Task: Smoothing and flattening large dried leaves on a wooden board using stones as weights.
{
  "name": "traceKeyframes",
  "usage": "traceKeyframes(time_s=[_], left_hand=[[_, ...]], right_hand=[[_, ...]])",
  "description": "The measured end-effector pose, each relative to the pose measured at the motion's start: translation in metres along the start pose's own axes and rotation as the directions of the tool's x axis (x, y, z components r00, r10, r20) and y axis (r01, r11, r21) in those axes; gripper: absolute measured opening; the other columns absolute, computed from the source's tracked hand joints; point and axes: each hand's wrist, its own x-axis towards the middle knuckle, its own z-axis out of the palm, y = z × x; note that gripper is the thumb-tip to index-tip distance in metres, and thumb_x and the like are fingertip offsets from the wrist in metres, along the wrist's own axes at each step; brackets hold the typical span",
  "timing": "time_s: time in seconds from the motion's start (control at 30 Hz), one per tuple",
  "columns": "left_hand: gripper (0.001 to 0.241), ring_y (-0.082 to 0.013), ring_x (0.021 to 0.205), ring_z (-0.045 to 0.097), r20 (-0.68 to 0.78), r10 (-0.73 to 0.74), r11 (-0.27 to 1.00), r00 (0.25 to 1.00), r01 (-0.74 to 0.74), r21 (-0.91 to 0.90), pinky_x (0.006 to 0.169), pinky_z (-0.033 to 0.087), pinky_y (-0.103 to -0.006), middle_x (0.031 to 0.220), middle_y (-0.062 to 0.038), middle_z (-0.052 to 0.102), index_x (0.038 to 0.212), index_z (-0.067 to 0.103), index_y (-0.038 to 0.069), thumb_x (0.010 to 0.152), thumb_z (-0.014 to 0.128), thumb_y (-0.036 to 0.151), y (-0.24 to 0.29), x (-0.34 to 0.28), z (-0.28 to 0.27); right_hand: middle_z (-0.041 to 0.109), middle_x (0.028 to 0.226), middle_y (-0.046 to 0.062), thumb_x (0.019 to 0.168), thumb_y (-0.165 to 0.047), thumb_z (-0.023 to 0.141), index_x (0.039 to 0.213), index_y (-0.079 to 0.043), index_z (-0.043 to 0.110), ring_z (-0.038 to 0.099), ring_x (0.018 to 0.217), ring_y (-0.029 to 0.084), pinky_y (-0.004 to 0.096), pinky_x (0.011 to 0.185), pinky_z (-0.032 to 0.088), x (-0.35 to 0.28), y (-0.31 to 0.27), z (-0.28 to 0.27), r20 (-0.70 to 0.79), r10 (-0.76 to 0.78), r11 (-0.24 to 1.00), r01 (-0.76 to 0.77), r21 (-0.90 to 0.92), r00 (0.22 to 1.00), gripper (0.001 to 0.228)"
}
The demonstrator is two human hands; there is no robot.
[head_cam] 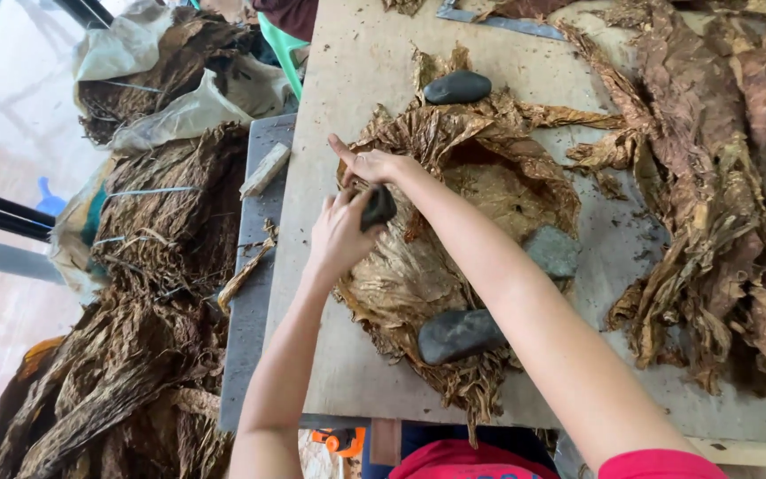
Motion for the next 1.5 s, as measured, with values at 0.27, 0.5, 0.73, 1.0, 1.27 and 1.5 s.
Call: traceKeyframes(time_s=[0.27,0.5,0.73,1.0,1.27,1.5], left_hand=[[0.083,-0.0395,0.151,0.059,0.033,-0.148,0.974,0.988,0.140,0.176,0.116,0.056,-0.0621,0.161,-0.016,0.065,0.176,0.053,0.022,0.104,0.079,0.055,-0.091,0.061,0.052],[0.034,-0.0548,0.128,0.073,-0.516,0.145,0.872,0.844,-0.356,-0.337,0.113,0.057,-0.0579,0.135,-0.030,0.075,0.136,0.083,0.000,0.109,0.072,0.018,-0.003,0.179,0.005],[0.045,-0.0543,0.118,0.078,-0.325,0.209,0.941,0.922,-0.280,-0.189,0.101,0.067,-0.0640,0.126,-0.025,0.074,0.131,0.081,0.004,0.098,0.092,0.033,0.064,0.370,0.137],[0.082,-0.0466,0.132,0.078,-0.033,0.132,0.975,0.991,-0.136,-0.175,0.114,0.066,-0.0572,0.138,-0.025,0.075,0.138,0.070,0.000,0.080,0.109,0.044,0.072,0.411,0.144],[0.073,-0.0312,0.096,0.088,-0.133,-0.108,0.447,0.985,-0.071,-0.892,0.082,0.077,-0.0471,0.105,-0.019,0.087,0.123,0.083,0.001,0.079,0.110,0.053,0.037,0.306,0.028],[0.079,-0.0274,0.146,0.061,-0.240,0.362,0.288,0.901,-0.353,-0.890,0.131,0.043,-0.0589,0.148,-0.021,0.076,0.142,0.078,-0.002,0.076,0.112,0.025,-0.031,0.226,-0.057]], right_hand=[[0.075,0.140,0.009,0.092,-0.019,0.072,0.140,-0.016,0.076,0.071,0.130,0.035,0.051,0.112,0.058,-0.075,0.106,-0.039,-0.556,-0.588,0.808,0.389,-0.443,0.587,0.049],[0.070,0.150,-0.007,0.082,-0.015,0.064,0.113,-0.028,0.070,0.053,0.160,0.023,0.073,0.138,0.028,-0.083,0.155,-0.010,-0.282,-0.773,0.340,-0.003,-0.940,0.569,0.034],[0.078,0.133,0.008,0.102,-0.057,0.086,0.137,-0.022,0.073,0.071,0.134,0.036,0.052,0.120,0.054,-0.056,0.215,0.011,-0.562,-0.508,0.857,0.445,-0.259,0.652,0.051],[0.079,0.119,-0.002,0.085,-0.026,0.107,0.097,-0.020,0.069,0.077,0.124,0.022,0.044,0.112,0.057,-0.034,0.236,0.013,-0.645,-0.415,0.845,0.534,-0.012,0.642,0.041],[0.085,0.120,0.025,0.107,-0.038,0.088,0.117,-0.004,0.081,0.078,0.124,0.044,0.057,0.109,0.060,-0.072,0.173,-0.022,-0.709,-0.134,0.915,0.361,0.180,0.693,0.037],[0.084,0.113,0.023,0.124,-0.033,0.074,0.126,-0.003,0.082,0.079,0.120,0.045,0.054,0.103,0.061,-0.072,0.142,-0.186,-0.871,-0.366,0.869,0.454,-0.195,0.327,0.032]])
